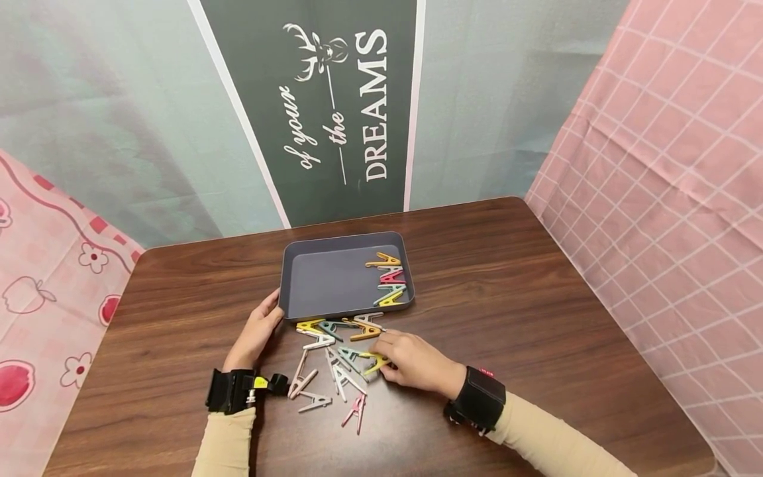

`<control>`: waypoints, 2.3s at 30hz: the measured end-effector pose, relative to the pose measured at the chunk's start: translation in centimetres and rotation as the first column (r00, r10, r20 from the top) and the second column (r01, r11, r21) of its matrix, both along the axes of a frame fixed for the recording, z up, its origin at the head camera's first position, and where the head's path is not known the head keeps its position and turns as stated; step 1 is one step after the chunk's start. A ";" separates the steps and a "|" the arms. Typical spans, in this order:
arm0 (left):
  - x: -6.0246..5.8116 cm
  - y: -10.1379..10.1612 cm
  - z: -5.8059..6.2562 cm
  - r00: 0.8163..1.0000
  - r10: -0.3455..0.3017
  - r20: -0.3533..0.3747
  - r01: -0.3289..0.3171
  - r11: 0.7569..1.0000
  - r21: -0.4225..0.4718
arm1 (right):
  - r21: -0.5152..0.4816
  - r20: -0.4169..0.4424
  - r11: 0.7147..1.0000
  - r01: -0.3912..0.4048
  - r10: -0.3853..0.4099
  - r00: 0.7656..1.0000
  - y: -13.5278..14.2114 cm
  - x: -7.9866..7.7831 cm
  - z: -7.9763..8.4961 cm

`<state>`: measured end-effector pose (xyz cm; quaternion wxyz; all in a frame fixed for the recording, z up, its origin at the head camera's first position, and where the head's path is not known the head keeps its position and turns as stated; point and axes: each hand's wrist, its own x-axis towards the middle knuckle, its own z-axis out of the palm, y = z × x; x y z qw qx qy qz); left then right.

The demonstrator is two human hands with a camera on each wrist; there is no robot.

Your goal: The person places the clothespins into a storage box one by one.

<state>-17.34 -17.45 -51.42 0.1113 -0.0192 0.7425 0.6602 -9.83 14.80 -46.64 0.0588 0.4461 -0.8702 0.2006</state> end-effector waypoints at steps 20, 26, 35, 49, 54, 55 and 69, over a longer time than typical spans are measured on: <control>-0.2 0.0 -0.2 1.000 -0.001 0.008 0.001 1.000 0.022 | 0.008 -0.013 0.990 0.141 -0.141 0.990 0.5 -1.9 1.5; -0.2 0.0 -0.3 1.000 -0.004 0.007 0.003 1.000 0.030 | 0.013 0.007 0.984 0.178 -0.178 0.984 0.5 -2.3 2.2; -0.2 -0.1 -0.3 1.000 -0.009 0.008 0.009 1.000 0.027 | -0.003 -0.027 0.984 0.176 -0.176 0.984 0.6 -3.2 2.8; -0.1 -0.1 -0.2 1.000 -0.002 0.011 0.002 1.000 0.012 | 0.007 0.024 0.971 0.238 -0.238 0.971 0.7 -4.0 3.5; -0.1 0.0 -0.1 1.000 -0.003 0.014 0.003 1.000 0.014 | 0.012 0.020 0.969 0.246 -0.247 0.969 0.8 -4.4 3.5; -0.1 0.0 -0.1 1.000 -0.003 0.012 0.003 1.000 0.015 | 0.013 0.016 0.968 0.249 -0.249 0.968 0.8 -4.5 3.5; 0.1 -0.1 -0.1 1.000 -0.007 -0.001 0.007 1.000 0.016 | 0.018 0.051 0.943 0.334 -0.334 0.941 1.5 -6.3 3.0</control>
